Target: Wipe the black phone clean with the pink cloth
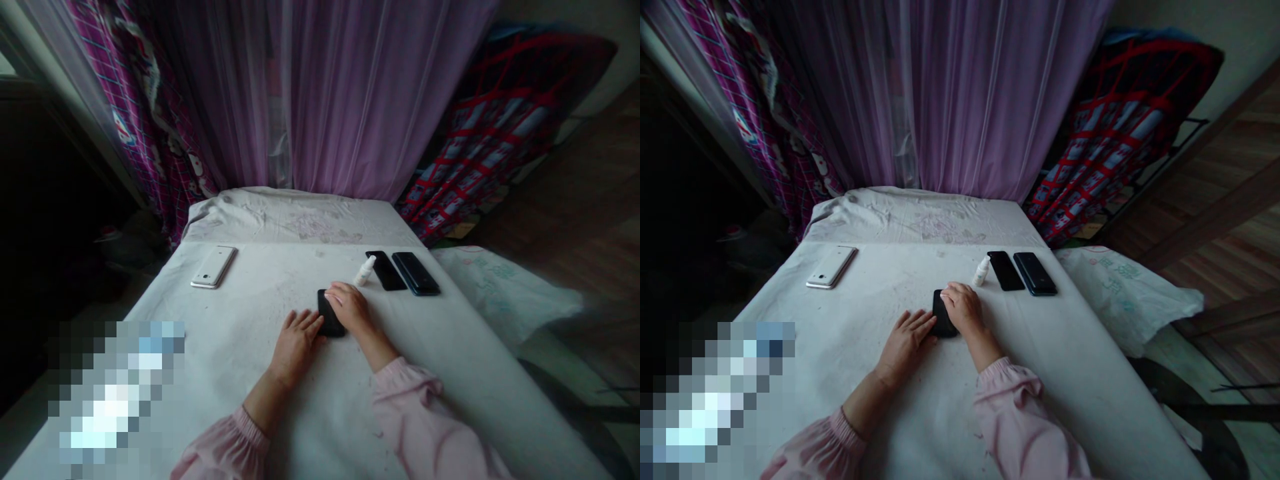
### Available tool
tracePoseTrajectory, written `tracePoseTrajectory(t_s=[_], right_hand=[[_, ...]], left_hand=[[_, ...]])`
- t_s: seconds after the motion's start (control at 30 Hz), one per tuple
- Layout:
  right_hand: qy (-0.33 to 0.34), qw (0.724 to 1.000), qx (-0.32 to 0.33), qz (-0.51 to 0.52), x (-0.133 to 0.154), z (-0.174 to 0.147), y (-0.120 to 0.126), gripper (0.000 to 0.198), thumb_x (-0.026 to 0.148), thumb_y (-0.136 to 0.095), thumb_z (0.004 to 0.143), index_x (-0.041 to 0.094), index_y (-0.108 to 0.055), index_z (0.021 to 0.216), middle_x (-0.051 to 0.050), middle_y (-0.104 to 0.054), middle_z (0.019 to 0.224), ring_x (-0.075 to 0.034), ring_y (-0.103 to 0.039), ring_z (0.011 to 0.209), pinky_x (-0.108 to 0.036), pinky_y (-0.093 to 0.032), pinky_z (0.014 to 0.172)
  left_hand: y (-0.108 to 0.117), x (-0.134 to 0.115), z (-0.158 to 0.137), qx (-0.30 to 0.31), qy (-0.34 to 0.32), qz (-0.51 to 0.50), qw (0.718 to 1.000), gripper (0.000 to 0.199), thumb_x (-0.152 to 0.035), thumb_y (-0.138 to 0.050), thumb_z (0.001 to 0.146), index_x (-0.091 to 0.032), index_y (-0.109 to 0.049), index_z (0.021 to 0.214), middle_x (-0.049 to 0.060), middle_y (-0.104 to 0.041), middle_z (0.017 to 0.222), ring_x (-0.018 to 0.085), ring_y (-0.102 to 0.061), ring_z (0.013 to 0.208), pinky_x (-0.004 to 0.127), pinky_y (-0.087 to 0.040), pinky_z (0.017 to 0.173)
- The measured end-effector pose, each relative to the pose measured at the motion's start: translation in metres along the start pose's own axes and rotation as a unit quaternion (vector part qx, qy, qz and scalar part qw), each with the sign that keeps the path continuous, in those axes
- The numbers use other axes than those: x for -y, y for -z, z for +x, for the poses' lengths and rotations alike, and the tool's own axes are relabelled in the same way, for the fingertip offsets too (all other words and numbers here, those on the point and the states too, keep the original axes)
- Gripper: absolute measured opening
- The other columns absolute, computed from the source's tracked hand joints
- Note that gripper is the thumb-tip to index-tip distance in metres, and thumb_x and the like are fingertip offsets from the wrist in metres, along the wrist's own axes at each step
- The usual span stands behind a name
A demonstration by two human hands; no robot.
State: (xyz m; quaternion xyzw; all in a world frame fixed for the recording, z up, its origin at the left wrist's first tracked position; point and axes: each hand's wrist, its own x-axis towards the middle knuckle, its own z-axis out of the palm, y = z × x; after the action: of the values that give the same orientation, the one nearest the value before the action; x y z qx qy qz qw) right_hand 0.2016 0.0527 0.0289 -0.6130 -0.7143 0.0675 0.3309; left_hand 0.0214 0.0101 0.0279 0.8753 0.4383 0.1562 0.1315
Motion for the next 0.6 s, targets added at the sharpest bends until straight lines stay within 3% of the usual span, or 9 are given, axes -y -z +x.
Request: tracePoseTrajectory(t_s=[0.17,0.33,0.47,0.6], right_hand=[[-0.112,0.984,-0.009,0.135,-0.007,0.005,-0.006,0.016,0.022,-0.058,0.079,0.024,-0.074,0.08,-0.005,-0.074,0.089,-0.02,-0.066,0.088,-0.033,-0.049,0.086],[-0.193,0.962,-0.03,0.188,-0.016,-0.001,-0.001,0.023,0.04,-0.06,0.076,0.022,-0.074,0.074,-0.004,-0.073,0.072,-0.02,-0.066,0.068,-0.029,-0.052,0.063],[-0.234,0.939,-0.038,0.248,-0.011,-0.008,0.006,0.042,0.055,-0.06,0.073,0.016,-0.075,0.077,-0.002,-0.063,0.052,-0.016,-0.056,0.047,-0.025,-0.043,0.044],[-0.272,0.91,-0.059,0.307,0.002,-0.012,0.015,0.054,0.062,-0.063,0.07,0.012,-0.075,0.085,0.001,-0.054,0.043,-0.011,-0.043,0.036,-0.023,-0.032,0.035]], left_hand=[[0.005,-0.003,-0.002,-0.002,0.007,-0.002,1.0,0.046,-0.036,-0.063,0.089,-0.024,-0.055,0.133,0.01,-0.057,0.136,0.029,-0.051,0.128,0.054,-0.034,0.109],[0.003,-0.008,-0.004,-0.009,0.02,0.014,1.0,0.053,-0.044,-0.065,0.086,-0.022,-0.055,0.133,0.013,-0.058,0.135,0.032,-0.052,0.126,0.055,-0.036,0.107],[0.002,-0.008,-0.004,-0.015,0.028,0.027,0.999,0.05,-0.042,-0.062,0.088,-0.018,-0.056,0.131,0.015,-0.059,0.134,0.032,-0.053,0.125,0.053,-0.038,0.106],[0.004,-0.005,-0.007,-0.057,0.012,-0.006,0.998,0.032,-0.036,-0.052,0.094,-0.019,-0.062,0.119,0.012,-0.068,0.12,0.026,-0.063,0.111,0.045,-0.043,0.102]])
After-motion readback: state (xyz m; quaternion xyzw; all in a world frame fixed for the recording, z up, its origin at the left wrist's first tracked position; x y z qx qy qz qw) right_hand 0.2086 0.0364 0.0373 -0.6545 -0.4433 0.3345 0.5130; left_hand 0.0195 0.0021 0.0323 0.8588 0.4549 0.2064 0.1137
